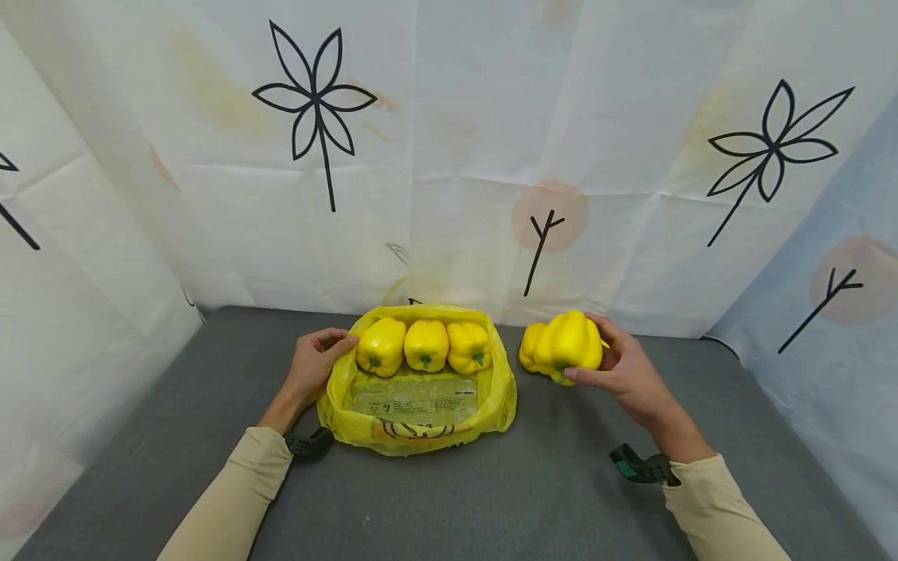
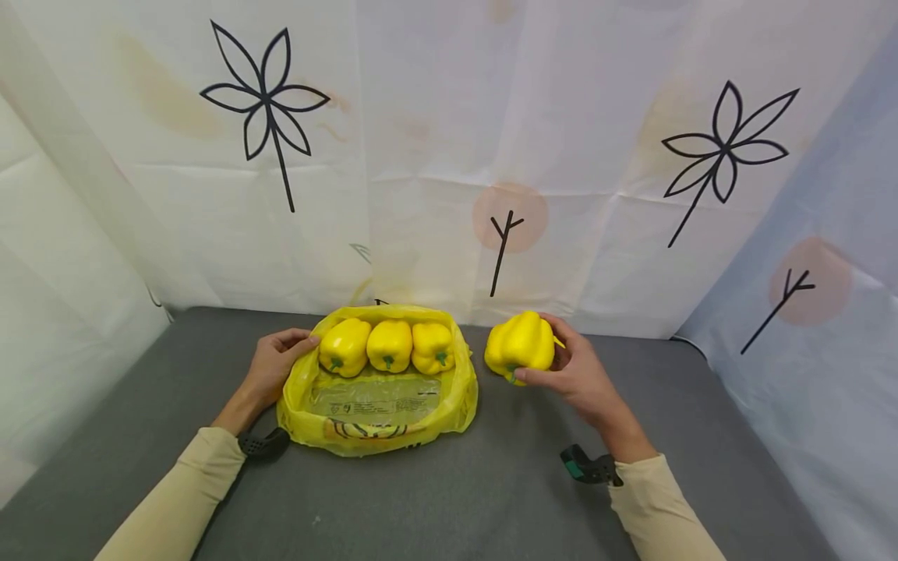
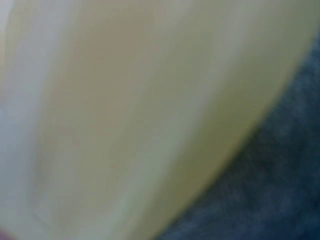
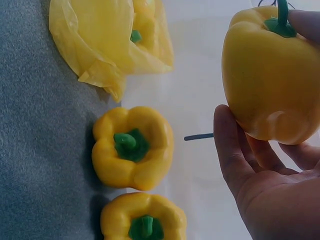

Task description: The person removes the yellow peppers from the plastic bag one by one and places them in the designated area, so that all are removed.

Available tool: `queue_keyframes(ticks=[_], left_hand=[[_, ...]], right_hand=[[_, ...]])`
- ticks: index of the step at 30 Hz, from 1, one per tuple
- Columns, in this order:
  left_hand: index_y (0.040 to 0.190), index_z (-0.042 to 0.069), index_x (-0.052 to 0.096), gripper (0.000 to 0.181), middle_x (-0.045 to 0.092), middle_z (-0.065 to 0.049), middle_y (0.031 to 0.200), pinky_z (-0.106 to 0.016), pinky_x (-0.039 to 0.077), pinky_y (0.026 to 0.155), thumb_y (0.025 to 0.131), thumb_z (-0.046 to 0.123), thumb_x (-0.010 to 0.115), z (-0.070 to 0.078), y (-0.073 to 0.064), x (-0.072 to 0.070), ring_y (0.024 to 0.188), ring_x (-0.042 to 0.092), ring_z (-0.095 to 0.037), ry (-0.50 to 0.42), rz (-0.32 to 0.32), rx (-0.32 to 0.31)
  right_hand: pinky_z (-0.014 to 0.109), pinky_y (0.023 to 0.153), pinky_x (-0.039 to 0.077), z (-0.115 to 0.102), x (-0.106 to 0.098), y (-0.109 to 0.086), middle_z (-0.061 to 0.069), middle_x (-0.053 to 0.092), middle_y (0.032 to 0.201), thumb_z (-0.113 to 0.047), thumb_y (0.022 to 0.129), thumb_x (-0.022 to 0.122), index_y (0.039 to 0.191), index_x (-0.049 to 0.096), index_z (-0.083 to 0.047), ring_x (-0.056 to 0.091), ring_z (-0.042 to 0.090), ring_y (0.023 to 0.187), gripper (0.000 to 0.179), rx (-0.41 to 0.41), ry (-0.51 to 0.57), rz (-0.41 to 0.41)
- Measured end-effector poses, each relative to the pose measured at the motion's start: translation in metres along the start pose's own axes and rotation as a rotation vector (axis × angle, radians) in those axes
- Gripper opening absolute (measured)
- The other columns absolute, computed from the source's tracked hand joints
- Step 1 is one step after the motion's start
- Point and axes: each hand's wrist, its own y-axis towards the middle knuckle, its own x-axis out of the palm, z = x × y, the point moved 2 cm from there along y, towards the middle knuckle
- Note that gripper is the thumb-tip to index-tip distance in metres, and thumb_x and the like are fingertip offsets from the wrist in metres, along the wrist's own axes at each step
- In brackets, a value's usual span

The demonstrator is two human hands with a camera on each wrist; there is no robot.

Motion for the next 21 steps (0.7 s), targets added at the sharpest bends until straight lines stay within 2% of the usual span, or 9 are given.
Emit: queue_keyframes(ticks=[3,11,16,21], left_hand=[[0.11,-0.012,0.066,0.028,0.069,0.0,0.092,-0.026,0.061,0.07,0.1,0.015,0.068,0.0,0.0,0.0,0.08,0.069,-0.013,0.003,-0.002,0.001],[0.104,-0.001,0.071,0.017,0.07,0.0,0.091,-0.026,0.061,0.069,0.099,0.015,0.07,0.0,-0.001,0.0,0.079,0.069,-0.013,-0.005,-0.005,0.01],[0.105,-0.002,0.07,0.02,0.07,0.0,0.091,-0.026,0.061,0.069,0.099,0.016,0.07,0.0,-0.001,-0.001,0.079,0.069,-0.013,-0.005,-0.008,0.01],[0.108,-0.006,0.069,0.024,0.069,0.0,0.092,-0.026,0.061,0.069,0.099,0.016,0.069,0.001,0.0,-0.001,0.079,0.069,-0.013,-0.006,-0.014,0.016]], right_hand=[[0.025,0.09,0.056,0.001,-0.002,-0.001,0.013,0.042,0.141,0.008,0.088,0.073,0.157,0.024,0.003,0.06,0.01,0.114,0.084,-0.001,-0.005,0.003],[0.025,0.09,0.056,0.003,-0.005,0.0,0.017,0.04,0.143,0.007,0.089,0.073,0.157,0.024,0.003,0.06,0.01,0.114,0.084,-0.002,-0.015,-0.002],[0.025,0.09,0.056,0.005,-0.007,-0.001,0.018,0.039,0.144,0.007,0.089,0.072,0.157,0.024,0.003,0.06,0.01,0.114,0.084,0.006,-0.013,-0.012],[0.026,0.09,0.056,0.009,-0.011,-0.002,0.01,0.042,0.142,0.008,0.089,0.072,0.157,0.023,0.004,0.06,0.01,0.115,0.083,-0.01,0.003,-0.025]])
